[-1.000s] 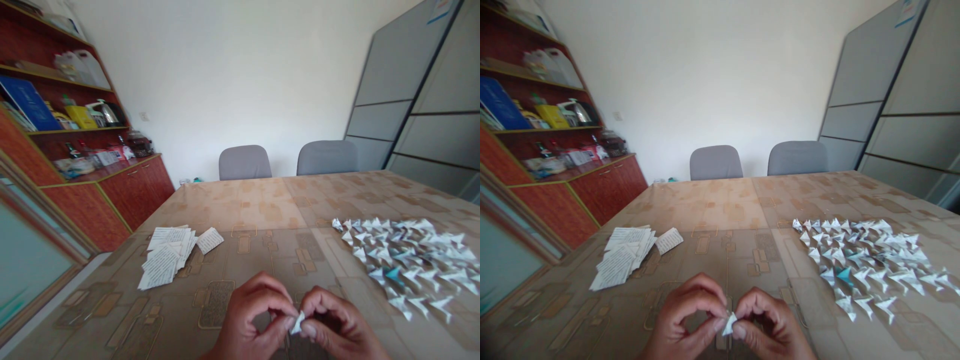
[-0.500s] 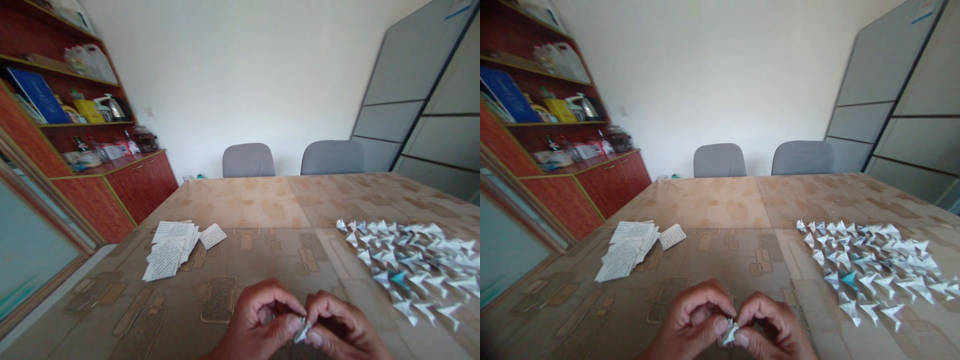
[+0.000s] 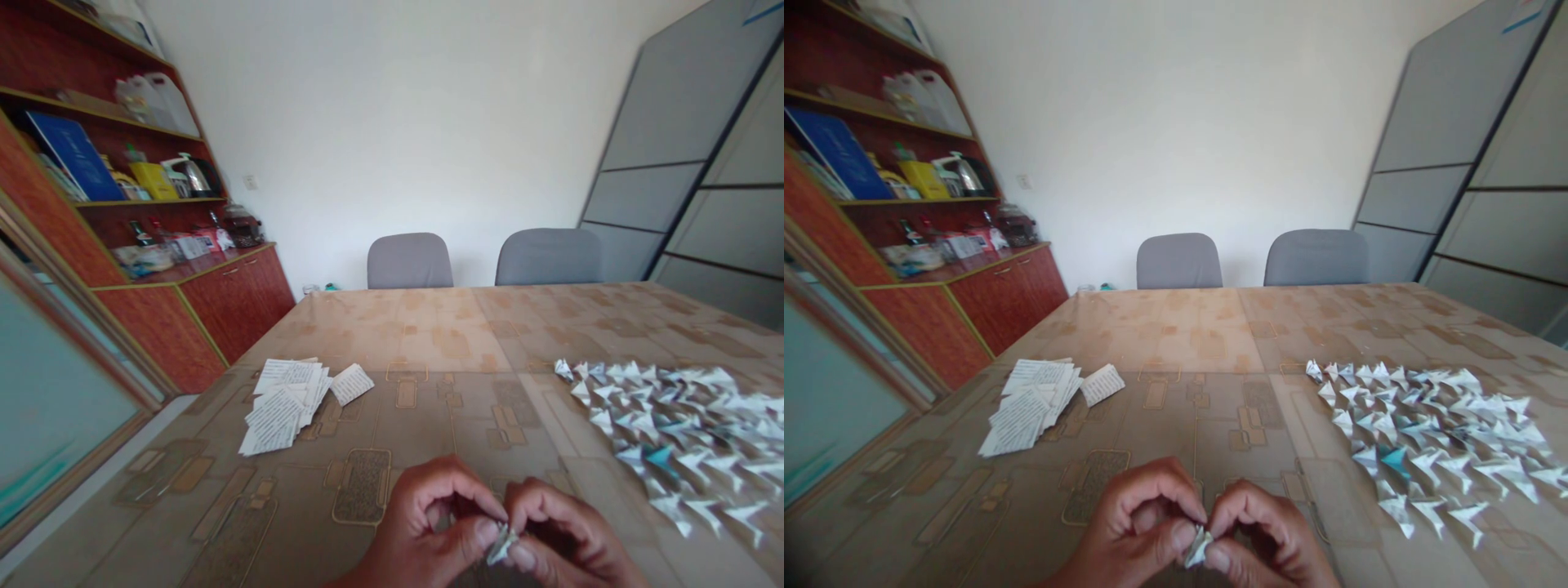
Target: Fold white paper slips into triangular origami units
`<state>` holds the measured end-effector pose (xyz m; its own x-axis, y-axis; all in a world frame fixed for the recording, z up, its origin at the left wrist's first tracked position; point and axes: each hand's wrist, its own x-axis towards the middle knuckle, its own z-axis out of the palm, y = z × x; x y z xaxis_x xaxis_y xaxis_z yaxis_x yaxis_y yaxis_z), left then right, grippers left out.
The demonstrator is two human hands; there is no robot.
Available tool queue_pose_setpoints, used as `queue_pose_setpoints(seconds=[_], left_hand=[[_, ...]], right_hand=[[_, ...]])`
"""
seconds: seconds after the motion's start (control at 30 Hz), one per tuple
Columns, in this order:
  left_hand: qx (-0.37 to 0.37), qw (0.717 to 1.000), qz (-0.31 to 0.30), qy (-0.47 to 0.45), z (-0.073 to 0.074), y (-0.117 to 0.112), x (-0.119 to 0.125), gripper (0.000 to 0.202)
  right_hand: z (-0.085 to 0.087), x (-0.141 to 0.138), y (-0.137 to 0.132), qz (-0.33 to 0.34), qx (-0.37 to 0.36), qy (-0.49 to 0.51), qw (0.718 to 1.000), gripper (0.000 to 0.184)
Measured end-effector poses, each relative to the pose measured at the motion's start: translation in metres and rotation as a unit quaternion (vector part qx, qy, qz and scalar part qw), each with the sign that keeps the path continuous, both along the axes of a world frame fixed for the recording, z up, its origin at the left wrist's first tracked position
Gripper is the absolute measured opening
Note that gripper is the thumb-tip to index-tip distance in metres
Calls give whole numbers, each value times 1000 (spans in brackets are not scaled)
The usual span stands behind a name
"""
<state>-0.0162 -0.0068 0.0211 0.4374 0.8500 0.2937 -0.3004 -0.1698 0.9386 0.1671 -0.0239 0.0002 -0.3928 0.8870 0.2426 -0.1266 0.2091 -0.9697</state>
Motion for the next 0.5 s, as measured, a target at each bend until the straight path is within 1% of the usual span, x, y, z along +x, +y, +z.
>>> queue_pose_setpoints(seconds=[0.1,0.2,0.37,0.5], left_hand=[[27,999,17,20,1,0,-1,19],[20,1000,14,19,2,-1,-2,19],[-53,998,6,18,2,-2,1,27],[-106,994,7,7,-1,-2,3,33]], right_hand=[[3,1,2,-5,14,-15,1000,13],[5,1,2,-12,26,-21,999,14],[5,0,-1,-15,22,-38,999,14],[5,-1,0,-10,27,-30,999,9]])
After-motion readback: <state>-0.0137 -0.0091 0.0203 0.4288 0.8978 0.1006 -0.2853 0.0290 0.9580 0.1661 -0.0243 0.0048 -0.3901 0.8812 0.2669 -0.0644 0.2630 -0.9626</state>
